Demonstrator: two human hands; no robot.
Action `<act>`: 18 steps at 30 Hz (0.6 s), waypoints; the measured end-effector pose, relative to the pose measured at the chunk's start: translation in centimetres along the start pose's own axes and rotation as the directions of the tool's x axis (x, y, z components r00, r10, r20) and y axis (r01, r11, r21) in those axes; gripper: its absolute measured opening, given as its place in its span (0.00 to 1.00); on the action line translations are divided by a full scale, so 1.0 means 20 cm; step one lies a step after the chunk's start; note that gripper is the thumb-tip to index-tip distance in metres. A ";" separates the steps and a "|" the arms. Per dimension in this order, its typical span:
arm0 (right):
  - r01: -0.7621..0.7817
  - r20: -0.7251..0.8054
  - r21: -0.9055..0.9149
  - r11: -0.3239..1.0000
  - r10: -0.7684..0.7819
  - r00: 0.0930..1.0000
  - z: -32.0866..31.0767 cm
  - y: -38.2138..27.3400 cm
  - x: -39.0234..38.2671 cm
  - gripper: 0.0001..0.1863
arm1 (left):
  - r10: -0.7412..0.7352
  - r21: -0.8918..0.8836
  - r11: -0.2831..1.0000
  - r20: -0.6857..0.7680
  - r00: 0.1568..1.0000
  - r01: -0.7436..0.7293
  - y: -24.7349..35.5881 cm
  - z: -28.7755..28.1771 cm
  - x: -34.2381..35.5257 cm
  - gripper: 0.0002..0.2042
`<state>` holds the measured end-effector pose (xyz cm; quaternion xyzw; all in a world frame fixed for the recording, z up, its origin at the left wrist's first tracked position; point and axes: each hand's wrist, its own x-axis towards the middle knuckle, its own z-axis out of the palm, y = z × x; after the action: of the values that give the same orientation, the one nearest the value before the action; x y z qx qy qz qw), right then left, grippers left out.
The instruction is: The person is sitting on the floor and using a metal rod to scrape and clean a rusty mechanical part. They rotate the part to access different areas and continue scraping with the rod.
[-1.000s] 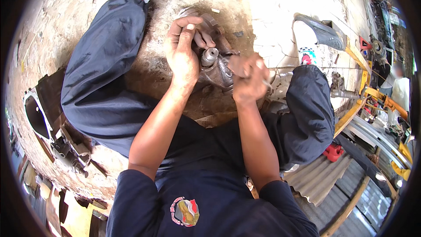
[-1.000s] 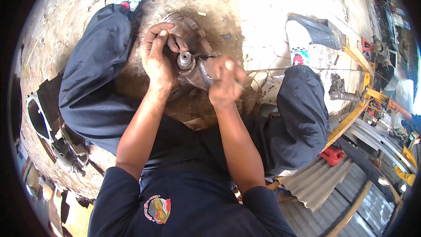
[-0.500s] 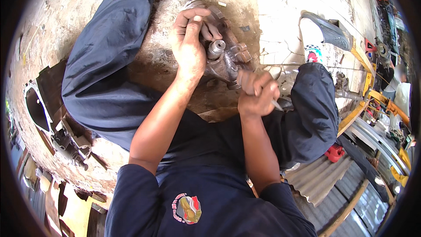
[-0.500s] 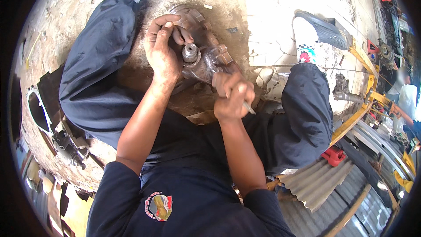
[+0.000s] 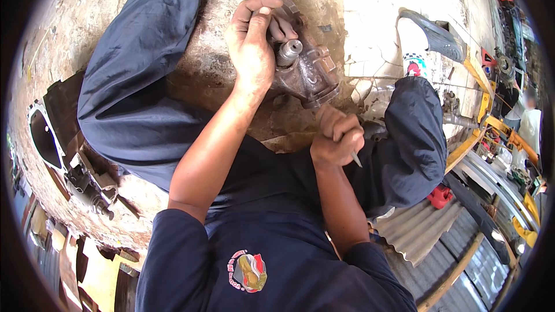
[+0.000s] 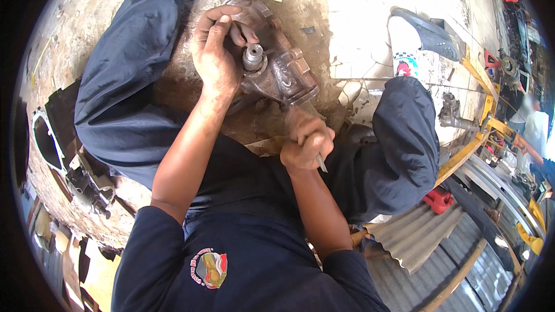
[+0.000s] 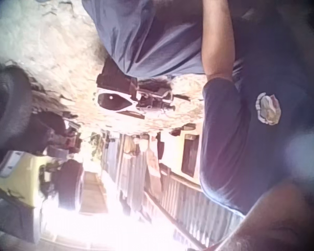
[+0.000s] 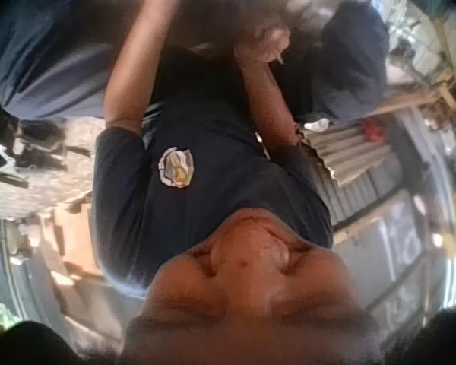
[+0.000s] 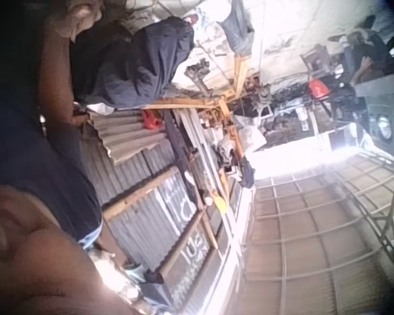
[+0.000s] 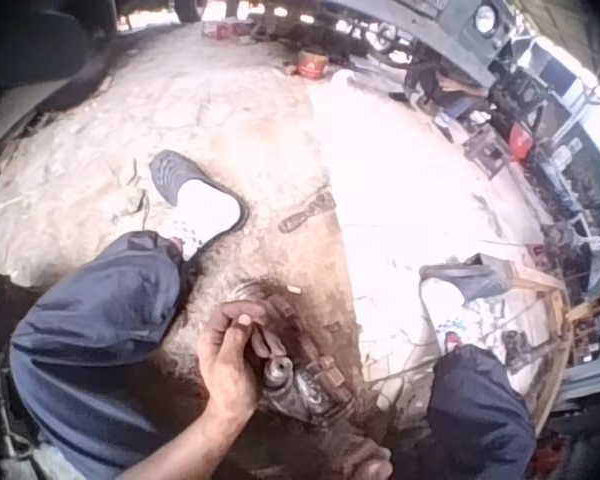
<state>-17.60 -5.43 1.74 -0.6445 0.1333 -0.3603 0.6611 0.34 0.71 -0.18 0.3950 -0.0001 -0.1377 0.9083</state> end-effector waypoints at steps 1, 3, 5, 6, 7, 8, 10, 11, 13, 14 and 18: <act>0.013 0.016 -0.026 1.000 -0.013 1.000 0.02 0.02 0.05 0.27 | 0.019 0.008 1.000 0.002 1.000 -0.019 0.00 0.00 0.00 0.10; 0.129 0.073 -0.051 0.990 -0.125 0.989 0.00 0.11 -0.01 0.27 | 0.049 0.007 0.999 0.000 0.999 -0.049 -0.01 0.02 0.01 0.11; 0.278 0.191 -0.137 0.951 -0.250 0.949 -0.01 0.13 -0.13 0.27 | 0.028 0.001 1.000 -0.001 1.000 -0.028 -0.01 0.01 -0.01 0.10; 0.278 0.247 -0.210 0.937 -0.224 0.943 -0.02 0.09 -0.17 0.28 | 0.043 -0.014 0.999 0.003 0.999 -0.043 -0.02 0.01 0.00 0.10; 0.270 0.237 -0.230 0.935 -0.215 0.947 -0.03 0.11 -0.18 0.27 | 0.056 -0.028 0.998 0.007 0.998 -0.056 -0.04 0.00 0.01 0.10; 0.254 0.217 -0.266 0.930 -0.199 0.956 -0.02 0.12 -0.19 0.27 | 0.071 -0.064 0.995 0.024 0.997 -0.070 -0.04 0.01 0.01 0.10; 0.274 0.232 -0.204 0.940 -0.226 0.946 -0.03 0.10 -0.17 0.25 | 0.052 -0.001 0.999 0.027 0.998 -0.052 -0.03 -0.01 0.00 0.10; 0.325 0.245 -0.181 0.928 -0.277 0.929 0.00 0.06 -0.12 0.24 | 0.049 0.031 0.998 0.024 0.998 -0.050 -0.02 -0.01 0.00 0.10; 0.425 0.269 -0.127 0.896 -0.381 0.885 0.04 0.01 -0.06 0.23 | 0.051 0.031 0.998 0.001 0.999 -0.051 -0.01 0.00 -0.01 0.11; 0.417 0.224 -0.276 0.866 -0.364 0.904 0.03 0.06 -0.08 0.20 | 0.062 0.003 0.998 0.005 0.998 -0.062 -0.03 -0.01 0.00 0.11; 0.425 0.495 -0.356 0.832 -0.218 0.841 -0.03 0.18 -0.22 0.13 | 0.069 -0.005 0.998 0.017 0.997 -0.069 -0.03 0.01 0.01 0.11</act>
<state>-20.04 -3.44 -2.95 -0.8569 -0.0508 -0.2748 0.4331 0.44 0.08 -0.46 0.3914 -0.0213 -0.1098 0.9134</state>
